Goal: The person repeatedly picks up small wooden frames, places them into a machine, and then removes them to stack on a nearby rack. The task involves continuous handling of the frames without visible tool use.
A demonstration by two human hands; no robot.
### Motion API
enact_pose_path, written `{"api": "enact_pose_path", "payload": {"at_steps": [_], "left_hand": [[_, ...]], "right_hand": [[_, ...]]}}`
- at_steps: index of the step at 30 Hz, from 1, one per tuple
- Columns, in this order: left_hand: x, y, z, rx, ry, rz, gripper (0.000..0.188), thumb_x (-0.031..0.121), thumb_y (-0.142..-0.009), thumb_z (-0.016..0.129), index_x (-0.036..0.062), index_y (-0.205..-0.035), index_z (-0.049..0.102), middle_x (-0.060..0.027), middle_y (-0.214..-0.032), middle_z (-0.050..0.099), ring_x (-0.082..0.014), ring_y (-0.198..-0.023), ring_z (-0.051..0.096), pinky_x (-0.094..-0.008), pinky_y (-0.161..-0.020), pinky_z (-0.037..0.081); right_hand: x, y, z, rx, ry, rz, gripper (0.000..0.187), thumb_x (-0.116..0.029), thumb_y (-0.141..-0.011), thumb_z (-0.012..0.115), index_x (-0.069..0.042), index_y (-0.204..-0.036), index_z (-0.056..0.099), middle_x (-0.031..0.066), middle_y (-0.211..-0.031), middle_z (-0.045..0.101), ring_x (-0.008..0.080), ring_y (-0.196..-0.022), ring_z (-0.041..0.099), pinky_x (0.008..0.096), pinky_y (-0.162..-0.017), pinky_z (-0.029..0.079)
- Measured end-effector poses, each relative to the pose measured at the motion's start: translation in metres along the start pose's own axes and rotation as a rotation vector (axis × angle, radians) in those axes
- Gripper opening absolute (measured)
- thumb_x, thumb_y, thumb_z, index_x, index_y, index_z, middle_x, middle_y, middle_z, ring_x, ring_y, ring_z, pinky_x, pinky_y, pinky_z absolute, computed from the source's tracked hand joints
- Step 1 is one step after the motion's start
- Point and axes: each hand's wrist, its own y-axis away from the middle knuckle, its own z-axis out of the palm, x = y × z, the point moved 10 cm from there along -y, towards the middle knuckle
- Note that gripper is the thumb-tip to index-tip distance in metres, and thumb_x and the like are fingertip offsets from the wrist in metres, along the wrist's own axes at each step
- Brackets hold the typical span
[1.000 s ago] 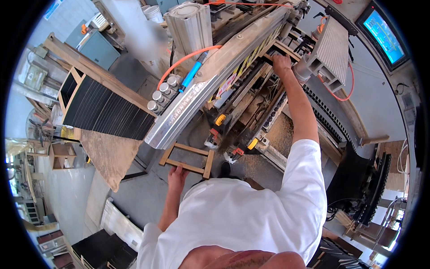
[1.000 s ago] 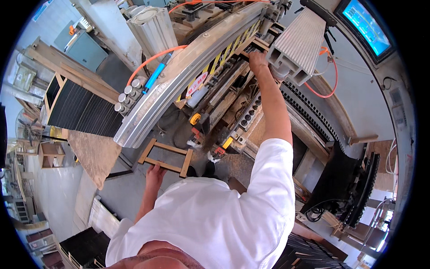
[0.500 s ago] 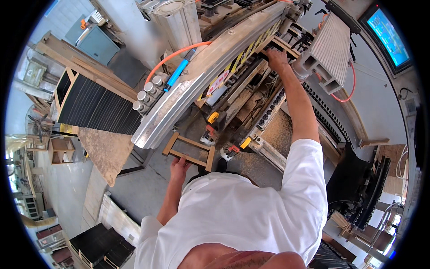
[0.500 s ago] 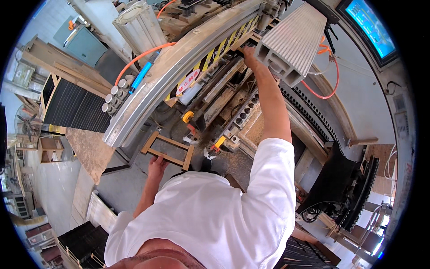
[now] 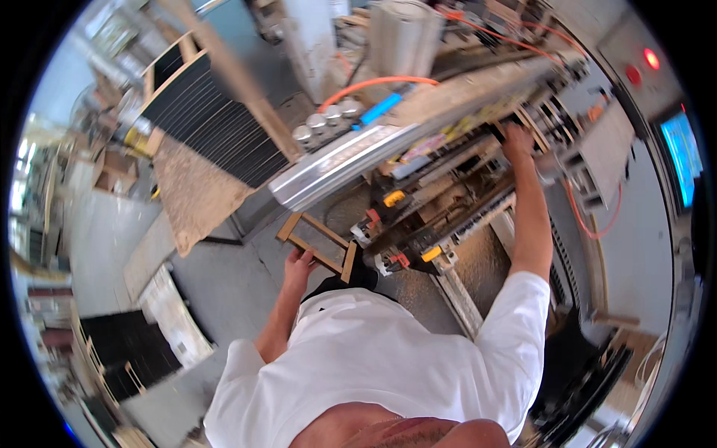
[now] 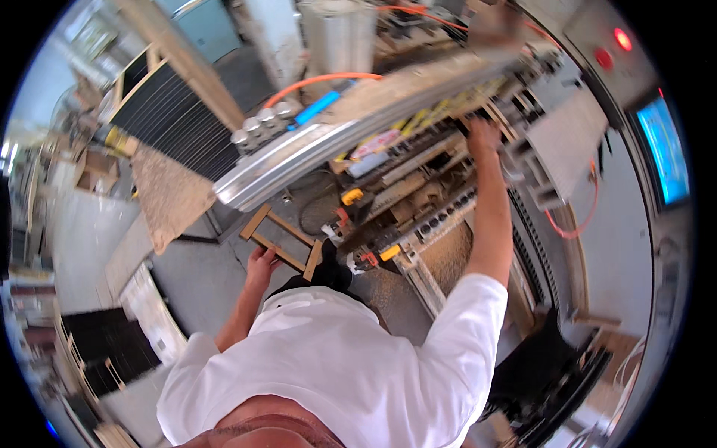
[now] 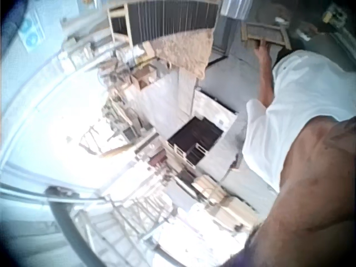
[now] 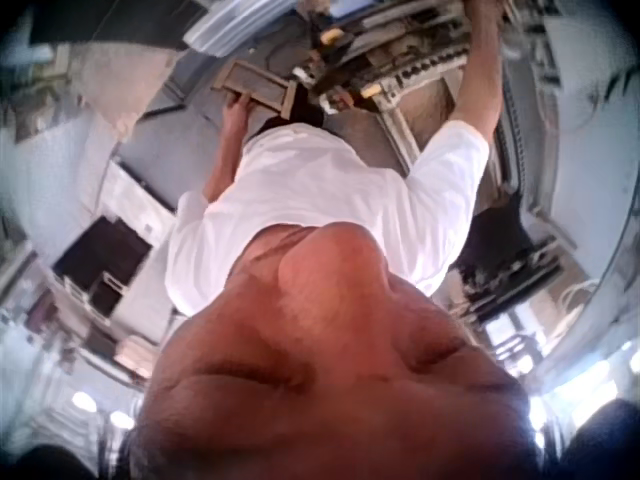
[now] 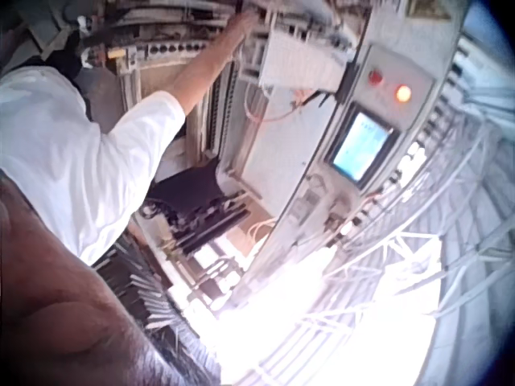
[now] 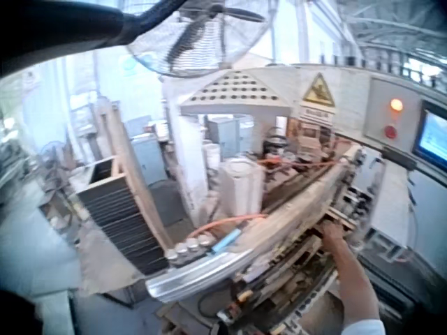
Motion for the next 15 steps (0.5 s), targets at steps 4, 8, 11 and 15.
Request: {"api": "enact_pose_path", "payload": {"at_steps": [4, 8, 11, 15], "left_hand": [[0.026, 0.004, -0.008, 0.048, -0.056, 0.089, 0.031, 0.021, -0.094, 0.058, 0.002, -0.118, 0.057, -0.0074, -0.111, 0.064, -0.0175, -0.099, 0.062, -0.0324, -0.084, 0.051], [0.078, 0.012, -0.01, -0.041, -0.238, 0.275, 0.029, 0.019, -0.095, 0.055, 0.003, -0.119, 0.056, -0.0068, -0.113, 0.065, -0.0161, -0.099, 0.062, -0.0318, -0.085, 0.051], [0.126, 0.033, -0.031, -0.028, -0.123, 0.441, 0.027, 0.018, -0.097, 0.053, 0.0025, -0.118, 0.055, -0.0068, -0.113, 0.065, -0.0161, -0.097, 0.063, -0.0319, -0.085, 0.051], [0.215, 0.076, -0.063, -0.017, -0.082, 0.593, 0.028, 0.02, -0.098, 0.05, 0.0018, -0.119, 0.055, -0.009, -0.113, 0.065, -0.0172, -0.095, 0.064, -0.0325, -0.085, 0.052]], "right_hand": [[-0.002, -0.005, 0.005, -0.133, 0.077, 0.011, 0.046, -0.017, -0.075, 0.072, -0.009, -0.116, 0.055, 0.0131, -0.111, 0.063, 0.0319, -0.113, 0.056, 0.0482, -0.107, 0.034], [0.009, 0.001, 0.004, 0.045, 0.083, 0.009, 0.042, -0.019, -0.072, 0.076, -0.009, -0.109, 0.06, 0.0123, -0.103, 0.067, 0.0309, -0.104, 0.061, 0.0465, -0.098, 0.04], [-0.005, 0.0, -0.007, 0.011, 0.069, -0.008, 0.035, -0.012, -0.075, 0.068, -0.01, -0.109, 0.061, 0.0152, -0.102, 0.067, 0.0328, -0.102, 0.062, 0.0468, -0.096, 0.042], [-0.004, 0.001, -0.008, -0.043, 0.06, 0.037, 0.037, -0.012, -0.075, 0.068, -0.008, -0.111, 0.06, 0.0164, -0.103, 0.067, 0.0348, -0.102, 0.063, 0.0476, -0.095, 0.042]]}}
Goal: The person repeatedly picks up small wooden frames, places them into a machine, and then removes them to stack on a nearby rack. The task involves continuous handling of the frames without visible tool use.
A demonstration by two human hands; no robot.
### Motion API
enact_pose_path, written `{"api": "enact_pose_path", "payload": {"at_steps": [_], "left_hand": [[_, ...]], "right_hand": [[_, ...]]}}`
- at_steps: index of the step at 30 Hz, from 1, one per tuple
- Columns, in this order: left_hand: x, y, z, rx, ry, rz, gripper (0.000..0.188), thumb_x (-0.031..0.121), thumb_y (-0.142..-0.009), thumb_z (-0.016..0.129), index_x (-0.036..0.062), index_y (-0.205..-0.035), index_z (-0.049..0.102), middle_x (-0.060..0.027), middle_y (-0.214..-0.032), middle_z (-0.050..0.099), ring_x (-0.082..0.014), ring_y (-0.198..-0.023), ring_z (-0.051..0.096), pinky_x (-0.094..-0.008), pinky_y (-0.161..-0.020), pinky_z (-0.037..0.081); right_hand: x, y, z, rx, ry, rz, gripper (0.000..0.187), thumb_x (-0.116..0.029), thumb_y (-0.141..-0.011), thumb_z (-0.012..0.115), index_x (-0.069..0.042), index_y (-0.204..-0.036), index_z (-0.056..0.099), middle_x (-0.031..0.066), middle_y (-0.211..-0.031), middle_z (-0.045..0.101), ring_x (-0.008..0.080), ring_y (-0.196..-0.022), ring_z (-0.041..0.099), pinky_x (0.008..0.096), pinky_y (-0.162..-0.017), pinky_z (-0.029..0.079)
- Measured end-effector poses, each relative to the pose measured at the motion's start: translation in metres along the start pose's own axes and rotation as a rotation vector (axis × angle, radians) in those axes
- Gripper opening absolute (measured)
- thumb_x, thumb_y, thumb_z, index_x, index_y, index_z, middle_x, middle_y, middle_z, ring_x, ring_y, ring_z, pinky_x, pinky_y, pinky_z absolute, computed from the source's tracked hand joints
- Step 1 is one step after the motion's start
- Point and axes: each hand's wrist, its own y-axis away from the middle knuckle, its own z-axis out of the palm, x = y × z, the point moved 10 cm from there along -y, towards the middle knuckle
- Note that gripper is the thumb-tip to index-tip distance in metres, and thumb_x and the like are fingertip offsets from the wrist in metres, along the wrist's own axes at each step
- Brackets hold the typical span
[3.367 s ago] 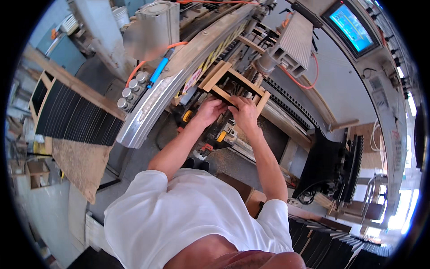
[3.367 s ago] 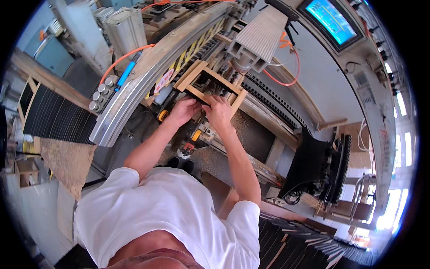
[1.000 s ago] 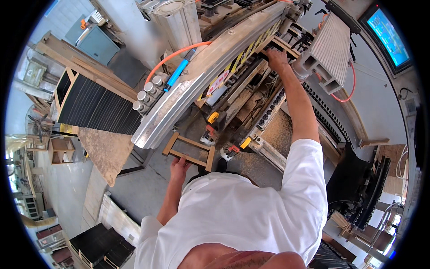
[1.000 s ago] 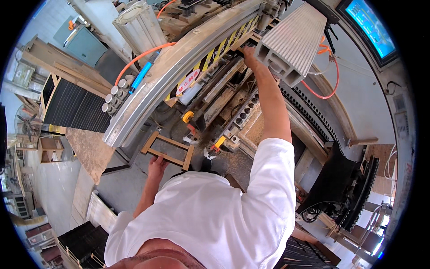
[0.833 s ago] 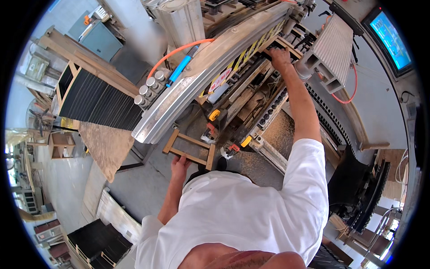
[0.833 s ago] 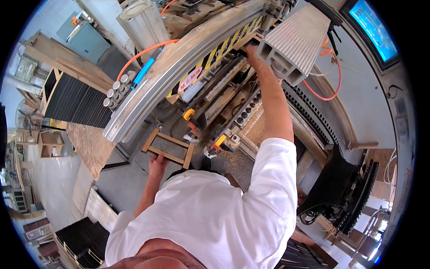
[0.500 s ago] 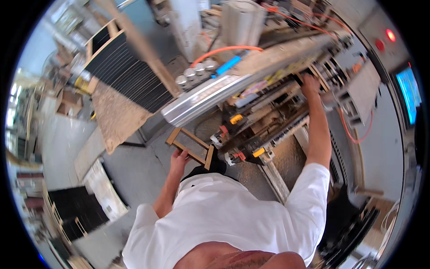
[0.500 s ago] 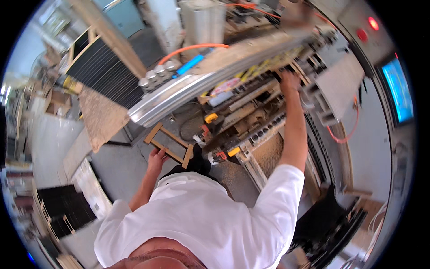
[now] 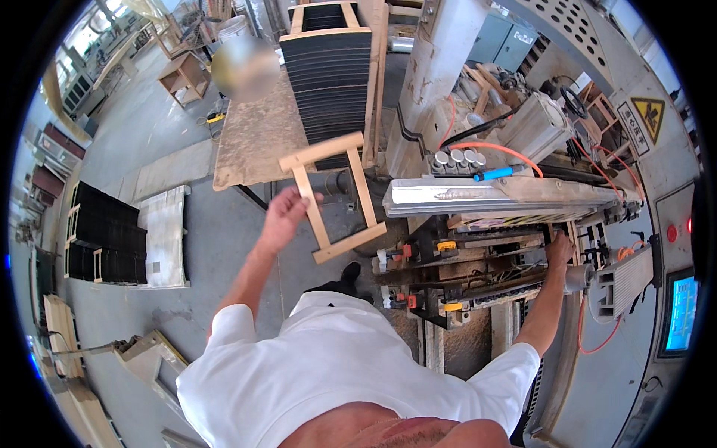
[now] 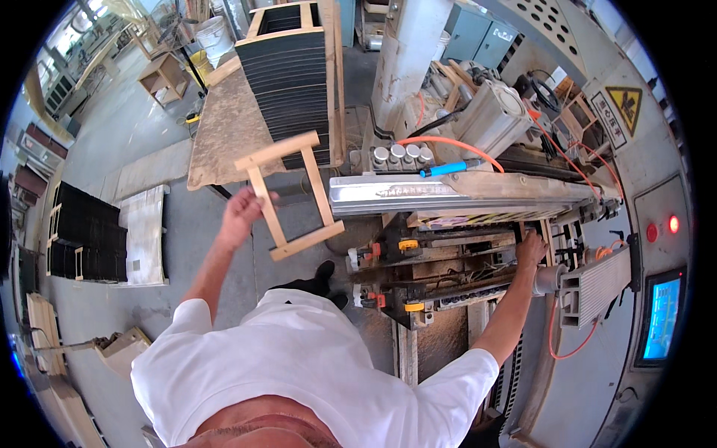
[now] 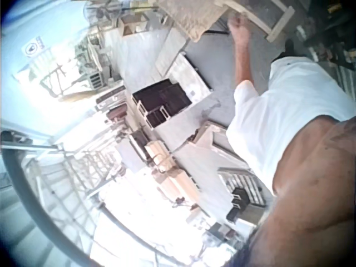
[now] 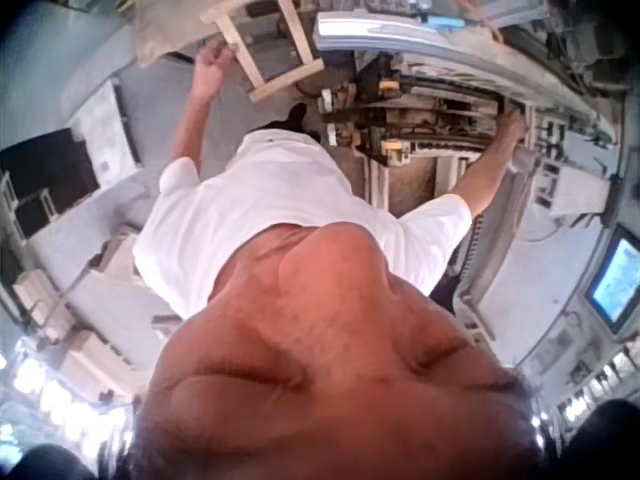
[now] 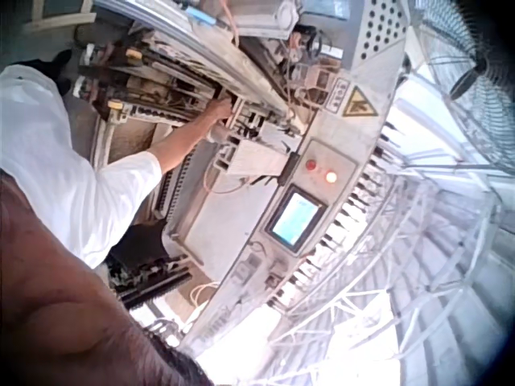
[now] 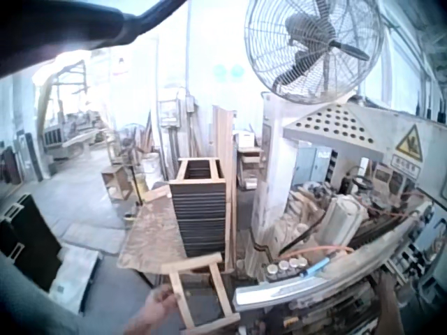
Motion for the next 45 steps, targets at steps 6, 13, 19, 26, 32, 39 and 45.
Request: {"api": "enact_pose_path", "payload": {"at_steps": [6, 13, 19, 26, 32, 39, 45], "left_hand": [[0.145, -0.052, -0.064, 0.116, 0.156, 0.207, 0.031, 0.021, -0.098, 0.049, -0.0021, -0.119, 0.053, -0.0104, -0.108, 0.065, -0.0193, -0.095, 0.065, -0.0345, -0.086, 0.054], [0.235, -0.217, -0.152, 0.05, 0.413, 0.357, 0.025, 0.015, -0.097, 0.052, -0.0042, -0.113, 0.056, -0.0135, -0.104, 0.064, -0.0246, -0.099, 0.064, -0.0381, -0.09, 0.054], [0.22, -0.372, -0.162, -0.064, 0.384, 0.134, 0.026, 0.016, -0.095, 0.058, -0.0038, -0.112, 0.057, -0.0127, -0.102, 0.064, -0.0244, -0.093, 0.064, -0.0369, -0.085, 0.056], [0.181, -0.422, -0.145, 0.053, 0.091, 0.145, 0.048, 0.043, -0.087, 0.069, -0.0009, -0.106, 0.064, -0.0038, -0.089, 0.063, -0.0115, -0.073, 0.057, -0.0237, -0.063, 0.049], [0.229, -0.347, -0.169, 0.275, -0.352, 0.841, 0.032, 0.027, -0.094, 0.062, 0.0007, -0.111, 0.064, -0.0127, -0.101, 0.068, -0.0189, -0.087, 0.065, -0.03, -0.072, 0.055], [0.277, -0.268, 0.001, -0.185, -1.292, 1.014, 0.054, 0.04, -0.096, 0.054, 0.0003, -0.132, 0.051, -0.0221, -0.129, 0.056, -0.0367, -0.119, 0.053, -0.04, -0.099, 0.041], [0.236, -0.374, -0.007, -0.358, -1.324, 0.883, 0.055, 0.04, -0.096, 0.053, -0.0024, -0.132, 0.05, -0.0244, -0.125, 0.058, -0.0368, -0.117, 0.055, -0.0395, -0.097, 0.042]], "right_hand": [[0.005, 0.014, -0.026, 0.088, -0.092, 0.108, 0.047, -0.017, -0.075, 0.07, -0.008, -0.12, 0.058, 0.0181, -0.109, 0.065, 0.0358, -0.106, 0.061, 0.0481, -0.098, 0.041], [-0.024, 0.083, -0.136, 0.61, -0.77, 0.099, 0.035, -0.014, -0.083, 0.067, -0.001, -0.115, 0.062, 0.0189, -0.116, 0.062, 0.0346, -0.105, 0.059, 0.0444, -0.089, 0.046], [-0.09, 0.186, -0.192, 0.678, -1.128, 0.199, 0.026, -0.002, -0.087, 0.063, 0.004, -0.113, 0.061, 0.0146, -0.107, 0.065, 0.0222, -0.096, 0.061, 0.0313, -0.083, 0.05], [-0.144, 0.262, -0.179, 0.582, -1.14, 0.342, 0.022, -0.006, -0.087, 0.065, -0.001, -0.108, 0.064, 0.0116, -0.111, 0.065, 0.0184, -0.093, 0.064, 0.0294, -0.08, 0.051], [-0.141, 0.316, -0.254, 0.461, -0.891, 0.426, 0.03, -0.014, -0.086, 0.067, -0.004, -0.114, 0.063, 0.0131, -0.11, 0.065, 0.0252, -0.093, 0.066, 0.0325, -0.08, 0.053], [-0.105, 0.385, -0.39, 0.065, -0.042, 0.322, 0.039, -0.022, -0.087, 0.065, -0.011, -0.123, 0.055, 0.0131, -0.112, 0.064, 0.0331, -0.097, 0.064, 0.0429, -0.083, 0.053], [-0.038, 0.493, -0.51, -0.134, 0.017, 0.774, 0.042, -0.028, -0.082, 0.064, -0.004, -0.116, 0.062, 0.02, -0.107, 0.065, 0.0338, -0.101, 0.062, 0.0414, -0.09, 0.048]]}}
